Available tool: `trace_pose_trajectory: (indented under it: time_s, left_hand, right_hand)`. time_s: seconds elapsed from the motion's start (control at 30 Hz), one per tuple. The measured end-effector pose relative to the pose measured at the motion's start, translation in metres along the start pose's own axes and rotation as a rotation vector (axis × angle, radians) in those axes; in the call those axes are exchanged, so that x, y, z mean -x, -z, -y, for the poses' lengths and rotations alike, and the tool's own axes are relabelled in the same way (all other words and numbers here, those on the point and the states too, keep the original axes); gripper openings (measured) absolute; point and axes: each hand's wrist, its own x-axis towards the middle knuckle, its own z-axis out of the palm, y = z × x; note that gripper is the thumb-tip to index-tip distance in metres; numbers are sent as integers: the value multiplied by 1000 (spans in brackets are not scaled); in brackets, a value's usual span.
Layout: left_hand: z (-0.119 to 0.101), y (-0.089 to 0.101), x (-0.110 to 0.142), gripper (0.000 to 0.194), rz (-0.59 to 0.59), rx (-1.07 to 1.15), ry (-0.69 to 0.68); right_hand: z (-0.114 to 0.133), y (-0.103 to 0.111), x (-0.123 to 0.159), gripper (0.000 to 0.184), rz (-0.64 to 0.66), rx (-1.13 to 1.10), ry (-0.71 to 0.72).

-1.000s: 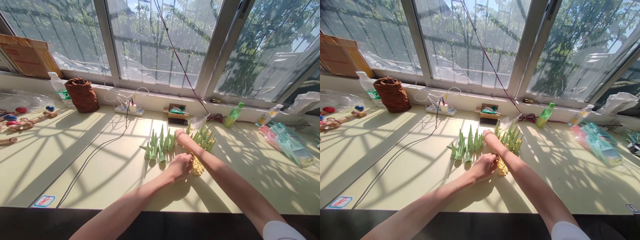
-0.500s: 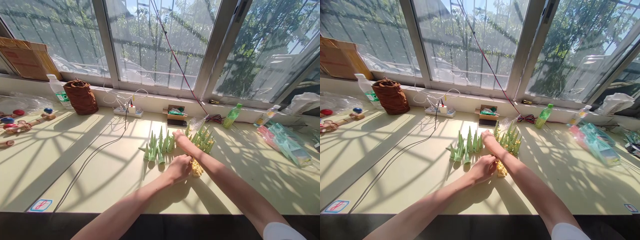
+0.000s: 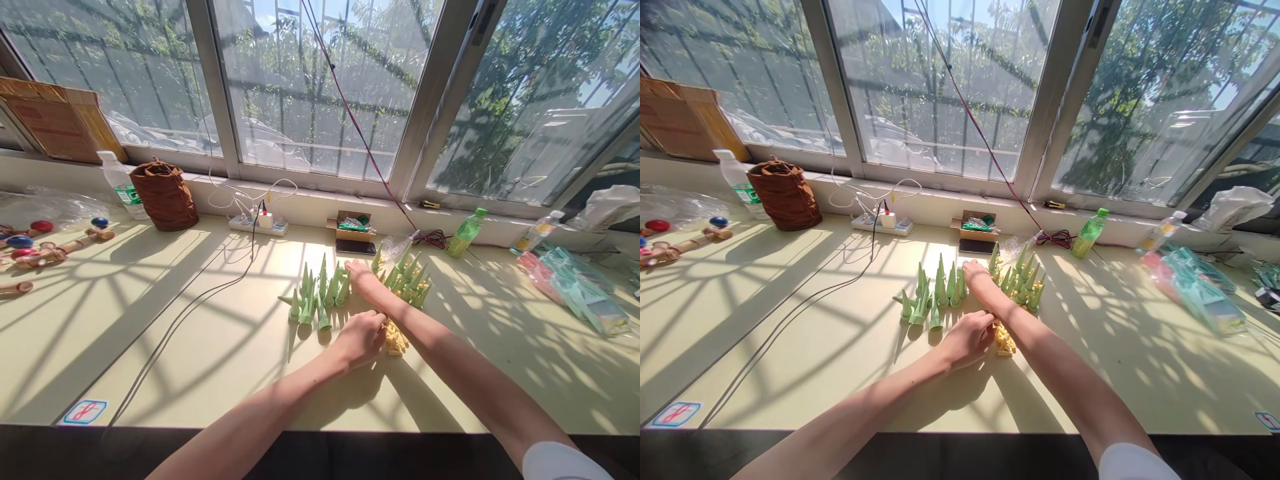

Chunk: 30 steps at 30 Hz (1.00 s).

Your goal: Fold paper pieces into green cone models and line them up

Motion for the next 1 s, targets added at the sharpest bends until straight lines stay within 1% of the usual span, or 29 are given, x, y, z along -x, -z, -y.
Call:
trace_pose_trajectory:
  time_s: [0.13,0.23,0.3,0.5,0.57,0.63,0.67,0.7,0.73,0.8,0.87,0.93,1.0]
  left_hand:
    - [0,1,0,13,-1,-8,-8]
    - [0,2,0,12,-3,-4,-17]
    - [0,2,0,12,-7,-9,-23]
    - [-1,4,-1,15,5,-19,-6]
    - [-2,5,-2,15,6,-10,-2]
    - [-2,6,-2,15,5,4,6]
    - [-1,7,-2,16,6,16,11]
    - [-1,7,-2,16,3,31,17]
    - [-1,7,-2,16,-1,49,17]
    - [0,7,-2,18,-16,69,10]
    - [1,7,-2,19,-43,54,10]
    - [1,9,-2,19,-67,37,14]
    - [0,11,-3,17,-91,52,8]
  right_hand:
    - [-1,-5,-9,32,-8,-19,13]
    - [-1,-6,-10,24,-55,-31,25]
    - [0,-6,-6,24,-98,-39,28]
    - [0,7,5,30,-253,-80,57]
    - [-1,14,6,29,-307,-92,63]
    - [-2,21,9,25,-387,-130,91]
    - [-2,25,12,21,-427,-151,109]
    - [-3,29,16,18,-530,-223,172]
    - [-3,32,21,17,-574,-249,200]
    - [-5,38,32,18,-618,-288,228]
    - [-9,38,46,18,-698,-437,279]
    - [-16,33,61,19,-752,-497,254]
    - [-27,21,77,21,-786,-540,190]
